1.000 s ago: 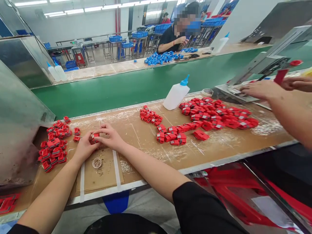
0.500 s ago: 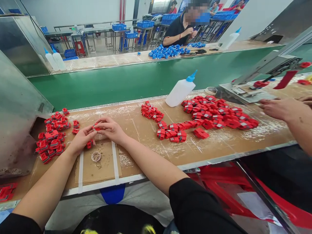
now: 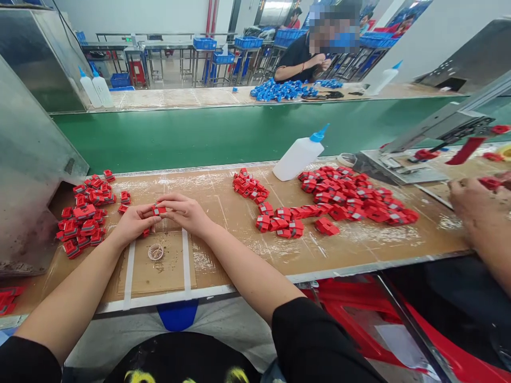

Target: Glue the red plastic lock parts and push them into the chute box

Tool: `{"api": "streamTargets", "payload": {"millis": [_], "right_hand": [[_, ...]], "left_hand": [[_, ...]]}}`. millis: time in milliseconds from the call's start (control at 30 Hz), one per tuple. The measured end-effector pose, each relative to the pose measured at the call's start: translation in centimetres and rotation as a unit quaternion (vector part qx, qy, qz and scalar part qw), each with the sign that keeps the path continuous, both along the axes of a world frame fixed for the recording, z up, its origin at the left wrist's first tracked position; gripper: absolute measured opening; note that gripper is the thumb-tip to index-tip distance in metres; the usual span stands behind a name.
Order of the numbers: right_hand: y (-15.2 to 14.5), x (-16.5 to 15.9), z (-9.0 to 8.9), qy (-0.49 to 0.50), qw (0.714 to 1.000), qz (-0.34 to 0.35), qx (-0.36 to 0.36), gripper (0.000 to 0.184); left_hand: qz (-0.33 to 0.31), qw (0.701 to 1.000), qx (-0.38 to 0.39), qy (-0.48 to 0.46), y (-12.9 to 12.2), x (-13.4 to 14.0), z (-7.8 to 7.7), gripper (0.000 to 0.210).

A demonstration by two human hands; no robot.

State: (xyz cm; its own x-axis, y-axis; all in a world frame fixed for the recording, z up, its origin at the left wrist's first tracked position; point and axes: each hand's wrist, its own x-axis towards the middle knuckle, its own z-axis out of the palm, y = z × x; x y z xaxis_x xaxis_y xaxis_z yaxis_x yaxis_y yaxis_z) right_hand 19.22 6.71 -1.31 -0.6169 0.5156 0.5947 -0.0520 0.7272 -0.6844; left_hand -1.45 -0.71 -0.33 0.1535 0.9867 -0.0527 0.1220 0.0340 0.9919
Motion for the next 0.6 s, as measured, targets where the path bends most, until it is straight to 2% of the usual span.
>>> {"api": "streamTargets", "payload": {"millis": [267,433,500,600], "right_hand": [[-0.3,0.1,-0.1,-0.051,0.991,-0.009,0.120,0.026],[-0.3,0.0,-0.3,-0.095,0.987,-0.003,0.129,0.027],[-0.5,0.1,0.2,-0.116,0.985,0.023,0.129,0.042],[-1.0,0.2,1.1,-0.128,0.985,0.028,0.116,0.090]], "left_hand": [[-0.013,0.999,0.019,0.034,-0.3,-0.2,0.3,0.045],[0.006,0.996,0.044,0.078,-0.2,-0.2,0.4,0.041],[0.018,0.992,0.061,0.107,-0.3,0.1,0.7,0.040],[0.054,0.983,0.083,0.154,-0.6,0.4,1.1,0.041]]}}
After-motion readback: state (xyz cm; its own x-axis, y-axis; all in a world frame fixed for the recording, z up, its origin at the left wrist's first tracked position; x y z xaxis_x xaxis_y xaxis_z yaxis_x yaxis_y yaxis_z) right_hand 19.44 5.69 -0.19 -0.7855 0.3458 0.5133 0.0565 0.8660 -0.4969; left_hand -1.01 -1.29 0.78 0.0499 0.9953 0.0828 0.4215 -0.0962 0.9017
